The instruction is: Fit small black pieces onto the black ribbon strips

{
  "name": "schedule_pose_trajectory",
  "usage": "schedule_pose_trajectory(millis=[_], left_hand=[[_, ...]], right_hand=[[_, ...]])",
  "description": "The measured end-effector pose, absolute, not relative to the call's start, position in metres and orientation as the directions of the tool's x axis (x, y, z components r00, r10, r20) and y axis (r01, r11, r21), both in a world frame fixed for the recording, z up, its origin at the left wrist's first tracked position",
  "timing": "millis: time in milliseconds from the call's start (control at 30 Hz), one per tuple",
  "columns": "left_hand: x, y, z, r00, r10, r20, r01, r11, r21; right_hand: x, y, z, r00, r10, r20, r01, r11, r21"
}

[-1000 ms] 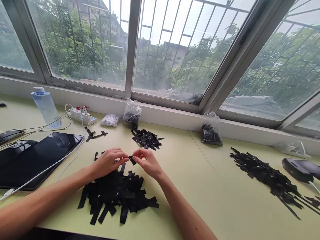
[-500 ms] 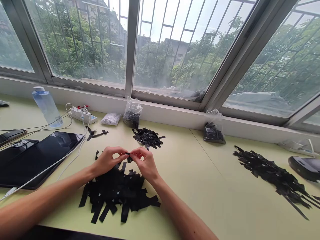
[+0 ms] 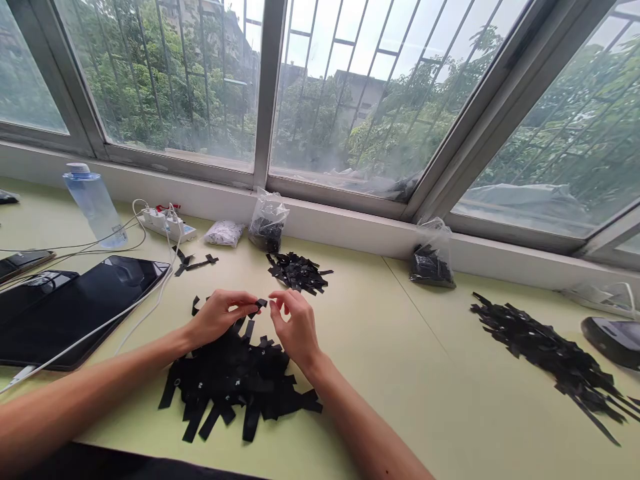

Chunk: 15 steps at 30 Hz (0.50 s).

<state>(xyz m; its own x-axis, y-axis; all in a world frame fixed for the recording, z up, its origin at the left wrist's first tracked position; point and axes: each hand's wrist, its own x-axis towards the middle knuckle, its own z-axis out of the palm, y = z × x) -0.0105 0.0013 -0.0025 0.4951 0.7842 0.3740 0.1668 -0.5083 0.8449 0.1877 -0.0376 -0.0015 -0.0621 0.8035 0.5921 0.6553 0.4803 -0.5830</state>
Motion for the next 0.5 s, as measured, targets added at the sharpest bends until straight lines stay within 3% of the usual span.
schedule_pose_trajectory(millis=[167, 367, 500], left_hand=[[-0.0102, 0.0032, -0.0055, 0.463, 0.798, 0.386, 0.165, -0.505, 0.847], [-0.0096, 0.0015, -0.0062, 0.452, 0.794, 0.406, 0.199, -0.534, 0.822], [-0.0084, -0.0001, -0.0075, 0.473, 0.764, 0.439, 0.196, -0.577, 0.793]], right_hand=[[0.1843, -0.0397, 0.0002, -0.007, 0.829, 0.559, 0.624, 0.440, -0.646], [0.1814, -0.0440, 0.0001, -0.173, 0.767, 0.618, 0.648, 0.561, -0.515], [0.1787, -0.0445, -0.0012, -0.203, 0.757, 0.621, 0.634, 0.586, -0.506]])
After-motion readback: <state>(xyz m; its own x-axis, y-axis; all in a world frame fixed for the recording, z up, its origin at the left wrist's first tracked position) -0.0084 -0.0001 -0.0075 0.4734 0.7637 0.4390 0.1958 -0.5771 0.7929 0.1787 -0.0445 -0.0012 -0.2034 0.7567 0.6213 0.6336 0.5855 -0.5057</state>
